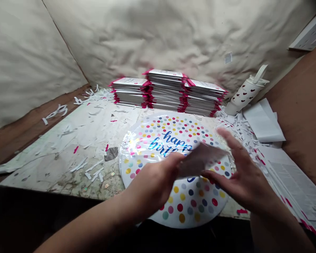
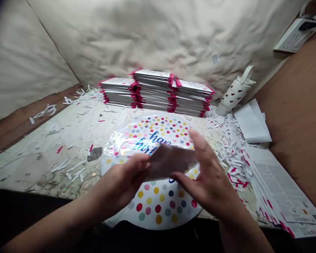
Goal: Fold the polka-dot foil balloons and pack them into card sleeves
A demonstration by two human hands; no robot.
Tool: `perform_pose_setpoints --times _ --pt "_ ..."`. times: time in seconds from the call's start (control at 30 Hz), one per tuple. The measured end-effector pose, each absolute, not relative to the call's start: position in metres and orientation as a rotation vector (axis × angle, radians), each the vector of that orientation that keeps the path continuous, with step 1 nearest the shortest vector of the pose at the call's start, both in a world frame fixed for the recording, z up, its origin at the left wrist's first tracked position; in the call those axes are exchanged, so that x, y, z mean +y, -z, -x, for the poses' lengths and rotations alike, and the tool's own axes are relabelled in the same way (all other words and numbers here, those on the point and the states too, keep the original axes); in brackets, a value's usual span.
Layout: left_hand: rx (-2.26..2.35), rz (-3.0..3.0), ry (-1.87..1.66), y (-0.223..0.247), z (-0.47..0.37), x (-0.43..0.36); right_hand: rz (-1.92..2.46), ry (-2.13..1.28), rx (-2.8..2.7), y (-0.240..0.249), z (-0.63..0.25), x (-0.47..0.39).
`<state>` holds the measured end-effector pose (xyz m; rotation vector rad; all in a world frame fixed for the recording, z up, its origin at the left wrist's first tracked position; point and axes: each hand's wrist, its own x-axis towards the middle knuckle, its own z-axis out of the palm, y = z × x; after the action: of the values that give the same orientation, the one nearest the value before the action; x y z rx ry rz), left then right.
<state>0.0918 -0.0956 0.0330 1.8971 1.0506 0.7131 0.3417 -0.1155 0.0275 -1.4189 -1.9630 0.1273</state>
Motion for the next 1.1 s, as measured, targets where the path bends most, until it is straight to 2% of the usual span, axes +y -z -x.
perform_pose_setpoints --times 0.1,0.17,0.23,0.3,0.4,0.5,0.67,0.8,0.9,0.97,1.0,1.1 --pt "0.95 -1.88 -0.93 -0.053 -0.088 -0.089 1.005 -0.46 -1.805 -0.046 -0.31 -0.104" --pt "0.952 -1.778 -1.109 -0.052 -0.079 -0.083 0.909 -0.582 -1.596 -0.047 -0.294 -0.092" --pt "1.006 -1.855 -1.121 -0.045 -0.062 -0.077 0.879 -0.685 -1.516 -0.04 -0.286 -0.079" --pt "1.202 -2.067 -1.177 -0.041 -0.036 -0.063 0.886 -0.752 -1.535 -0.028 -0.285 -0.068" --pt "1.733 -2.41 -1.324 -0.049 0.009 -0.018 1.057 -0.743 -1.492 -0.008 -0.295 -0.059" --pt "2.103 -2.534 -1.053 -0.064 0.041 0.059 1.255 -0.72 -1.474 0.012 -0.31 -0.061" --pt "2.012 -2.533 -0.681 -0.061 0.024 0.191 1.466 -0.613 -1.644 0.036 -0.332 -0.077" --pt "1.978 -2.444 -0.533 -0.052 -0.012 0.246 1.506 -0.404 -2.003 0.047 -0.346 -0.104" --pt "2.006 -2.364 -0.642 -0.055 -0.033 0.239 1.337 -0.188 -2.407 0.061 -0.349 -0.132" --pt "1.863 -2.338 -0.875 -0.055 -0.047 0.205 1.215 -0.006 -2.589 0.069 -0.347 -0.149" --pt "1.646 -2.339 -0.984 -0.053 -0.055 0.178 1.159 0.073 -2.645 0.073 -0.345 -0.156" --pt "1.17 -2.328 -0.667 -0.031 -0.077 0.068 1.064 0.132 -2.714 0.075 -0.337 -0.166"
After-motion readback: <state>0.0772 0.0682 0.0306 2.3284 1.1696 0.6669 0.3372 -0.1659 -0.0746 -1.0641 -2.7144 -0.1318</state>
